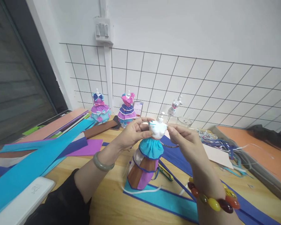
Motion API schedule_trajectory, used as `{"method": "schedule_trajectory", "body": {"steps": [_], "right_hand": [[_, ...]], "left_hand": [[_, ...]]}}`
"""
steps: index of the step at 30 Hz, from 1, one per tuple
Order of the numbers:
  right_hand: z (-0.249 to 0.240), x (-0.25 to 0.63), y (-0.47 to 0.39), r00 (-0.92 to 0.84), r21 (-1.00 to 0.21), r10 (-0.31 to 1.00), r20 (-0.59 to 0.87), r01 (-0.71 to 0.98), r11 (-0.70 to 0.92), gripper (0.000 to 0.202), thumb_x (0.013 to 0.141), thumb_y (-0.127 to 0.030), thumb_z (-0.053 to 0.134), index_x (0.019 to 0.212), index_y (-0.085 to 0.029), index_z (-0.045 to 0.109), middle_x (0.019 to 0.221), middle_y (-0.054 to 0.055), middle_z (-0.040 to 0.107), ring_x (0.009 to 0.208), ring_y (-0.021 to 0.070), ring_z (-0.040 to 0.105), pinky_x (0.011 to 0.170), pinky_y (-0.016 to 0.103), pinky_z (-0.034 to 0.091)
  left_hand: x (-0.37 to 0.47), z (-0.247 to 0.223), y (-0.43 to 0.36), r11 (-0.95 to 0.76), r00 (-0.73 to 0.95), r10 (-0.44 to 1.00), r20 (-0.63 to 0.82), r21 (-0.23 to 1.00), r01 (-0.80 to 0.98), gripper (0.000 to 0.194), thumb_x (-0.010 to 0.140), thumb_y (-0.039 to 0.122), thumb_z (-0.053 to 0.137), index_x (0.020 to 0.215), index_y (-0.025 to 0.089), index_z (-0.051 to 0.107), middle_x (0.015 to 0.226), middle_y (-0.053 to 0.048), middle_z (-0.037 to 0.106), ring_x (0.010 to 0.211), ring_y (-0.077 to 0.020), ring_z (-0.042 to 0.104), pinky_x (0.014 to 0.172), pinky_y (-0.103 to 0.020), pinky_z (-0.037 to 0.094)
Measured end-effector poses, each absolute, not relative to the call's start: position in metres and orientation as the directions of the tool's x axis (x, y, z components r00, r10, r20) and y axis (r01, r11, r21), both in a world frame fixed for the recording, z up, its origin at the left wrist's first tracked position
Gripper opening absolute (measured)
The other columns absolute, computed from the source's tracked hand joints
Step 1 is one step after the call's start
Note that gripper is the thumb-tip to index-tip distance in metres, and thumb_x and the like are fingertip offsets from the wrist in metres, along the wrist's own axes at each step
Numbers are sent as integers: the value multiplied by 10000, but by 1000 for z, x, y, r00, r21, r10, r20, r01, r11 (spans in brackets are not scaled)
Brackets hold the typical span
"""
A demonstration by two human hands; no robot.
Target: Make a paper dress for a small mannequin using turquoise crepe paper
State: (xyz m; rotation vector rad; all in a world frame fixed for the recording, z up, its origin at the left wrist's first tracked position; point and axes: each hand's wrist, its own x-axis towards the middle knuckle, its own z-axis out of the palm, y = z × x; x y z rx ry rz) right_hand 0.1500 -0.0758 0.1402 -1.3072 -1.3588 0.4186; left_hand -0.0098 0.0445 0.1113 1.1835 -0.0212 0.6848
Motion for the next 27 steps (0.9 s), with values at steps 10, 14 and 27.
{"method": "schedule_trajectory", "body": {"steps": [10,14,27], "right_hand": [[142,147,-74,360,-825,793,490,487,289,353,817,-502,615,815,-175,748,460,-36,418,474,115,428,419,232,340],[139,149,-72,381,-816,785,489,518,257,365,831,-508,595,845,-179,753,463,-31,442,492,129,452,452,245,360],[132,151,-65,528,-775,659,535,617,134,374,850,-467,578,947,-148,747,883,90,753,848,248,674,707,335,514]], "left_hand": [[-5,109,51,14,718,591,367,886,-464,372,691,347,797,962,135,656,930,-77,729,888,-180,693,880,-353,534],[-3,107,50,-57,696,621,361,906,-419,387,791,443,687,990,111,693,878,-85,732,820,-182,697,870,-394,550],[-8,118,19,-570,501,647,576,801,-185,229,891,333,553,841,165,700,854,-57,735,834,-171,678,773,-292,518]]}}
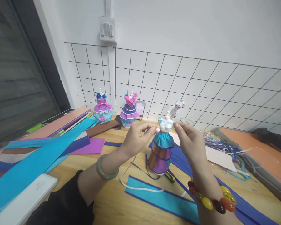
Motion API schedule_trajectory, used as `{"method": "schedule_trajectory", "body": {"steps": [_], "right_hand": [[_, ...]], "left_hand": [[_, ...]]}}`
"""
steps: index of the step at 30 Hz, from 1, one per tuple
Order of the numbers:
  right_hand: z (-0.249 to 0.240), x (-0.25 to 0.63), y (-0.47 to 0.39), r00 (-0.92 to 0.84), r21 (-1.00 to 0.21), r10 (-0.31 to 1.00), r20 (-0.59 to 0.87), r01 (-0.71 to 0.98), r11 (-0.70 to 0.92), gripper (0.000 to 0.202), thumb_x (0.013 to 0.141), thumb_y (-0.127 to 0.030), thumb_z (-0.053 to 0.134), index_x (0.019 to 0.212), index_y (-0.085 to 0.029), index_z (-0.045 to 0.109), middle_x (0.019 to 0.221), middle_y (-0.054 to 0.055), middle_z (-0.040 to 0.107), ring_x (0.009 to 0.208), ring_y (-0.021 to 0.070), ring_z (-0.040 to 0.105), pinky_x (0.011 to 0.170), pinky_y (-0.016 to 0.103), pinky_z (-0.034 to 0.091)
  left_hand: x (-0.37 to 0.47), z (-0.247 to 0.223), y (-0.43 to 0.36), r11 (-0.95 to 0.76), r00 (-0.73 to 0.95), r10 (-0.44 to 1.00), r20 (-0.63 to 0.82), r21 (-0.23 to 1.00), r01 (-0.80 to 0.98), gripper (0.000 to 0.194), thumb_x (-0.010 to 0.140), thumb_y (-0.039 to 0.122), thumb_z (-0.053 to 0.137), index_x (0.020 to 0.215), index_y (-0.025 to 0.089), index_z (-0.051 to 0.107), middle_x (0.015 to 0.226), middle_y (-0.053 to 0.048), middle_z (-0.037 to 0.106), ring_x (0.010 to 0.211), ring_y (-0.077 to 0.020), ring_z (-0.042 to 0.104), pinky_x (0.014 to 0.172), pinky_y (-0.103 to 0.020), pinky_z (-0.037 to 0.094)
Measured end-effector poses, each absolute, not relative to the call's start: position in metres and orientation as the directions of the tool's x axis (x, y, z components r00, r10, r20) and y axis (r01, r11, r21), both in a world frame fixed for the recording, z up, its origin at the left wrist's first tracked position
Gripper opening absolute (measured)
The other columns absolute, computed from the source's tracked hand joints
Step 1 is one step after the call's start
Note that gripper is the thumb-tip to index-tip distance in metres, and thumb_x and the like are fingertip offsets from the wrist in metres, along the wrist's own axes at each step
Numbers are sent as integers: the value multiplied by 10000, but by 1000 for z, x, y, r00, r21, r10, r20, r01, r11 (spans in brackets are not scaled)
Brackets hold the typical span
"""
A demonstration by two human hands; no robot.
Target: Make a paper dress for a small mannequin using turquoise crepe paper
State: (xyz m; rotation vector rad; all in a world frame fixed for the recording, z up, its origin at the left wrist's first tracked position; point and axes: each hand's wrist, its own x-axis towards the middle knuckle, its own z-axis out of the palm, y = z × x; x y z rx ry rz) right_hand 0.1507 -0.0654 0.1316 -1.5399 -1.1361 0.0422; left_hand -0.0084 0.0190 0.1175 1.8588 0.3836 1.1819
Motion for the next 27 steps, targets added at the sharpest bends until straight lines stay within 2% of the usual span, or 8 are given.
{"method": "schedule_trajectory", "body": {"steps": [4,7,9,11,14,19,24,27], "right_hand": [[129,150,-65,522,-755,636,568,638,151,371,854,-463,574,950,-147,744,952,106,757,850,248,679,709,343,520],[128,150,-65,511,-739,632,583,657,150,378,863,-466,564,950,-144,740,951,106,756,828,241,678,693,335,518],[128,149,-66,510,-731,635,580,669,131,384,866,-475,559,942,-144,738,944,104,756,812,237,678,673,324,513],[129,147,-67,496,-724,645,581,678,131,386,868,-482,556,938,-148,736,926,97,757,803,233,680,663,313,510],[130,140,-69,463,-695,662,590,708,125,385,879,-481,541,949,-157,736,849,82,758,743,221,684,631,299,503],[126,126,-70,412,-607,636,652,787,112,339,892,-439,535,969,-179,740,862,81,764,749,232,700,648,318,503],[123,114,-71,338,-561,644,686,810,172,308,915,-390,513,1041,-219,736,975,74,766,806,233,714,681,325,519],[123,113,-71,318,-530,644,695,832,161,311,924,-381,501,1058,-229,736,945,64,770,758,222,712,643,314,510]], "left_hand": [[-9,121,3,-736,592,428,683,643,-209,211,904,274,520,854,177,700,861,-62,727,845,-176,660,810,-312,491],[-7,120,0,-776,680,260,685,568,-275,265,919,300,495,772,186,684,862,-61,720,854,-180,645,843,-327,467],[-6,118,3,-737,659,336,673,623,-260,354,944,339,441,703,182,648,821,-60,698,826,-173,632,823,-324,463],[-4,114,8,-681,574,506,644,706,-193,380,958,350,397,696,179,613,771,-50,652,791,-163,607,779,-312,462],[2,107,13,-659,444,646,621,747,-87,129,861,317,578,848,190,596,893,-41,624,879,-169,584,770,-294,461],[11,97,13,-545,425,725,542,829,-127,370,727,281,726,990,211,476,1043,-55,620,973,-179,608,866,-323,468],[13,96,15,-431,414,762,498,867,-249,355,760,290,704,947,222,411,893,-10,639,835,-139,645,781,-270,486],[13,97,16,-436,402,764,505,863,-255,321,782,295,683,951,222,420,874,-4,632,831,-132,649,742,-237,479]]}}
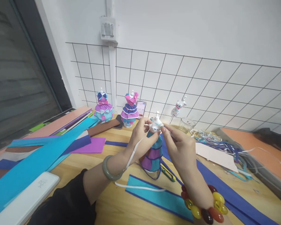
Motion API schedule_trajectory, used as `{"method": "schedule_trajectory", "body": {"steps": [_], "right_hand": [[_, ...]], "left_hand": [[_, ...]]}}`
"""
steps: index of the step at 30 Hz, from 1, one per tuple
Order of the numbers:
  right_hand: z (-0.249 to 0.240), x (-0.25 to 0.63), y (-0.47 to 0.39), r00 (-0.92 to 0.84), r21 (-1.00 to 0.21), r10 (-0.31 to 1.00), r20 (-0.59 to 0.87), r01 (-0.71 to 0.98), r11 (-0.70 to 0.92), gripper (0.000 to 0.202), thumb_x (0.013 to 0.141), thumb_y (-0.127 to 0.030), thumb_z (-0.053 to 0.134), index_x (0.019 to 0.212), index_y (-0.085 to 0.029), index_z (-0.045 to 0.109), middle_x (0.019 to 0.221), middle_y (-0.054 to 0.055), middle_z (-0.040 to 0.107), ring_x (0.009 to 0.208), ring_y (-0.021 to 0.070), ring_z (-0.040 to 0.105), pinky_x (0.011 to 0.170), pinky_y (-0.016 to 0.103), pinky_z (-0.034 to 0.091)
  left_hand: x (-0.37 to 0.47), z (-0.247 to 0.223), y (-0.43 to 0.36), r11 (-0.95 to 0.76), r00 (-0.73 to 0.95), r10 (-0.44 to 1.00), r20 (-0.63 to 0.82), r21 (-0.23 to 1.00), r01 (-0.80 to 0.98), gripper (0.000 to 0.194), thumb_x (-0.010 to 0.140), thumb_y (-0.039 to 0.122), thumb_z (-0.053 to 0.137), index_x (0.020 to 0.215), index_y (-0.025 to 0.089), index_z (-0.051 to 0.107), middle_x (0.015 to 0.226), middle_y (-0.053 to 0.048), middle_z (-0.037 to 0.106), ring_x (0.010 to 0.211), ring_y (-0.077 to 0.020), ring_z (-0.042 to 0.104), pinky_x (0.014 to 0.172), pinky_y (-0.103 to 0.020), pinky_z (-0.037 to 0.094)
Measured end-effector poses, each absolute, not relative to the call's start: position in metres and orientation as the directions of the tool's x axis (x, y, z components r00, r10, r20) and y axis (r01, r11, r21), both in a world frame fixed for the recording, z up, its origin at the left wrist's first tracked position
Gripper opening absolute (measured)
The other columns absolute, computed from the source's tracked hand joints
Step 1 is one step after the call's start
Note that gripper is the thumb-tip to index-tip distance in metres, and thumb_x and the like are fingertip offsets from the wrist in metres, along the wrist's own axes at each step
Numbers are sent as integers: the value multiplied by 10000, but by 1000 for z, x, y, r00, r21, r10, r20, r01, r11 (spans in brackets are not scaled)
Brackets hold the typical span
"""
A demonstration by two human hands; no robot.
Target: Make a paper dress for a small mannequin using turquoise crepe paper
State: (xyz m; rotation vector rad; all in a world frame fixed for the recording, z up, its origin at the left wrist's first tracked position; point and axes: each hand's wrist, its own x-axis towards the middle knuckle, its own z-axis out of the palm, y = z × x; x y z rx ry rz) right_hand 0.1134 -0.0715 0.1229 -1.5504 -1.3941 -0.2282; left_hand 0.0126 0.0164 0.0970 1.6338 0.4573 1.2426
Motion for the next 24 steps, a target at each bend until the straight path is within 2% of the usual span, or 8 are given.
{"method": "schedule_trajectory", "body": {"steps": [5,8,12,15,19,22,24], "right_hand": [[122,115,-72,352,-512,617,704,853,98,341,902,-396,534,1084,-175,719,892,99,770,725,238,720,620,320,507],[122,113,-73,336,-485,604,723,869,97,293,905,-380,535,1026,-188,722,876,83,770,714,223,724,616,303,504],[122,108,-75,246,-352,558,793,932,90,220,917,-323,534,915,-192,711,798,49,757,630,174,698,567,269,462],[122,105,-76,163,-239,534,830,968,77,201,927,-274,522,911,-191,703,786,47,750,653,171,691,584,264,448],[120,103,-75,93,-160,499,862,983,94,190,926,-256,522,914,-189,700,779,48,751,630,162,677,589,259,447],[118,104,-74,72,-148,463,884,981,129,172,913,-236,541,901,-173,700,773,52,751,606,156,669,577,257,449],[119,104,-74,90,-184,470,878,970,159,162,908,-226,548,895,-173,700,766,47,748,609,152,671,573,252,455]], "left_hand": [[11,97,20,-466,388,757,525,851,-241,320,786,284,679,983,220,435,910,-19,631,871,-144,655,783,-251,489],[10,96,23,-479,380,757,531,847,-230,327,787,278,680,997,218,437,945,-30,630,899,-149,657,822,-269,494],[8,98,25,-510,371,758,537,842,-177,315,790,281,674,1000,214,449,983,-43,622,906,-149,654,805,-260,495],[7,100,24,-523,371,759,536,840,-144,309,783,263,667,1000,214,453,1002,-47,619,924,-159,650,805,-268,498],[5,103,23,-540,370,753,544,833,-125,292,771,211,654,981,213,452,1024,-50,620,927,-164,652,815,-284,502],[4,105,23,-557,360,748,557,822,-115,296,758,184,655,974,212,455,1025,-51,618,943,-170,650,821,-287,502],[4,105,23,-564,353,746,565,818,-116,298,751,181,661,967,210,459,1019,-53,618,956,-175,646,819,-285,504]]}}
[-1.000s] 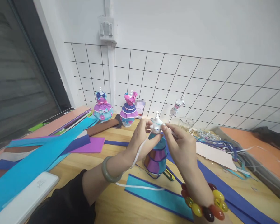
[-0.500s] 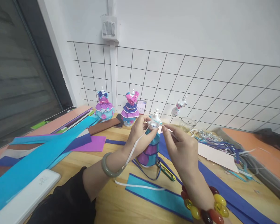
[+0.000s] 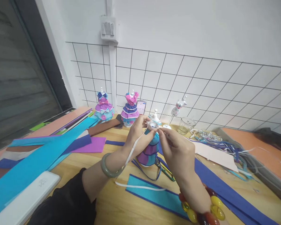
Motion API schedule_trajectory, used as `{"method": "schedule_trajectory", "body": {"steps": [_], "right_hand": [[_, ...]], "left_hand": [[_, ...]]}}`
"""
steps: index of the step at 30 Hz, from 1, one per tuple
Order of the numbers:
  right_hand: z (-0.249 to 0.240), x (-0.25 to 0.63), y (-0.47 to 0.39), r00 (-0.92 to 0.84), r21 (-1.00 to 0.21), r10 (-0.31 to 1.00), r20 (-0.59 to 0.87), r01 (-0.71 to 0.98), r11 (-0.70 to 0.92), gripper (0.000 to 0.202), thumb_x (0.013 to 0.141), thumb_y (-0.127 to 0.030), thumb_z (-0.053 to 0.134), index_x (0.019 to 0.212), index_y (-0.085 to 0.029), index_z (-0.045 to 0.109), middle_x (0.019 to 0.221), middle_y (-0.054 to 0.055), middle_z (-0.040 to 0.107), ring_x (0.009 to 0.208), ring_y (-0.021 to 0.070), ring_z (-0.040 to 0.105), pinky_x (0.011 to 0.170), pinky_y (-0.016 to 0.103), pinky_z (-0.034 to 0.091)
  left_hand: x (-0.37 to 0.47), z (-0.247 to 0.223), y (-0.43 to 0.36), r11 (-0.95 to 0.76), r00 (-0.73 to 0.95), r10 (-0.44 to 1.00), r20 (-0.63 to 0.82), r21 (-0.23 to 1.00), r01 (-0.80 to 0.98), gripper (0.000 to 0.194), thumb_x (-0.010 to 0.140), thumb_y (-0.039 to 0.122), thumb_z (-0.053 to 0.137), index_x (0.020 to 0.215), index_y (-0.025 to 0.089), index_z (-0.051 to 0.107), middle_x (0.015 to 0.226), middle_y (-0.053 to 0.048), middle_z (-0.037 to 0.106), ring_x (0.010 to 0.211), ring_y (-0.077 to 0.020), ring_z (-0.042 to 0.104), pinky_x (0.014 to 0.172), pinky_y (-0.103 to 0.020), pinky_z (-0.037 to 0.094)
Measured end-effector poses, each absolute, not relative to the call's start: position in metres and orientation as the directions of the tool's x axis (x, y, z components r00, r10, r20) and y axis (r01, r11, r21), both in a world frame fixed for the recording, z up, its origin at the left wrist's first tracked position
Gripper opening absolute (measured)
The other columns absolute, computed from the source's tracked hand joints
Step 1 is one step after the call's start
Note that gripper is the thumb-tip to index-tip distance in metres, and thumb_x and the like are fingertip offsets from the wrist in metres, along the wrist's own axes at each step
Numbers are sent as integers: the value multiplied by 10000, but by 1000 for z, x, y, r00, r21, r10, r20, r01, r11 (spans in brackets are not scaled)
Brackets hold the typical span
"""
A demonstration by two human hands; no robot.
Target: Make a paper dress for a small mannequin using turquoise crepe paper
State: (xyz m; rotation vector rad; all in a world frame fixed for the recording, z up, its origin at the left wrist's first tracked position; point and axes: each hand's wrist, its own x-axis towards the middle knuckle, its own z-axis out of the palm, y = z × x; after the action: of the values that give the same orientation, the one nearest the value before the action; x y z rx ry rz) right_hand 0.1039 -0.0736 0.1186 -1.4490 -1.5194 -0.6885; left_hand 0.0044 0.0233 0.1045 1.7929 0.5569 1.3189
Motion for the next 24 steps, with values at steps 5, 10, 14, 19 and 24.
{"method": "schedule_trajectory", "body": {"steps": [5,10,14,19,24], "right_hand": [[122,108,-75,242,-410,549,800,888,207,161,903,-274,563,887,-192,701,781,30,747,608,139,673,567,243,490],[126,117,-75,355,-551,581,732,811,198,199,881,-337,592,845,-191,721,782,43,755,650,165,688,585,262,511],[128,120,-76,401,-622,608,685,756,202,224,869,-364,604,844,-189,741,791,54,763,682,185,702,580,265,510],[130,122,-76,413,-641,602,684,733,226,215,851,-364,628,860,-196,761,818,55,770,704,193,705,597,273,520],[132,122,-77,422,-687,632,650,682,251,210,842,-367,637,856,-203,768,831,50,772,719,194,706,610,278,533]], "left_hand": [[6,102,26,-543,358,741,568,821,-178,310,768,263,685,980,212,465,1008,-46,612,925,-165,651,810,-284,507],[7,102,23,-468,401,740,540,842,-269,353,768,300,708,1007,216,461,1023,-42,606,954,-171,652,827,-294,510],[5,106,19,-401,421,752,508,858,-319,380,737,266,734,999,211,464,1032,-37,591,948,-162,644,840,-293,504],[4,108,18,-337,464,745,479,871,-358,355,736,234,730,977,201,471,1032,-36,586,955,-152,626,835,-279,489],[4,106,25,-272,522,695,495,852,-447,352,737,230,740,960,188,472,983,-20,577,891,-124,629,780,-244,500]]}}
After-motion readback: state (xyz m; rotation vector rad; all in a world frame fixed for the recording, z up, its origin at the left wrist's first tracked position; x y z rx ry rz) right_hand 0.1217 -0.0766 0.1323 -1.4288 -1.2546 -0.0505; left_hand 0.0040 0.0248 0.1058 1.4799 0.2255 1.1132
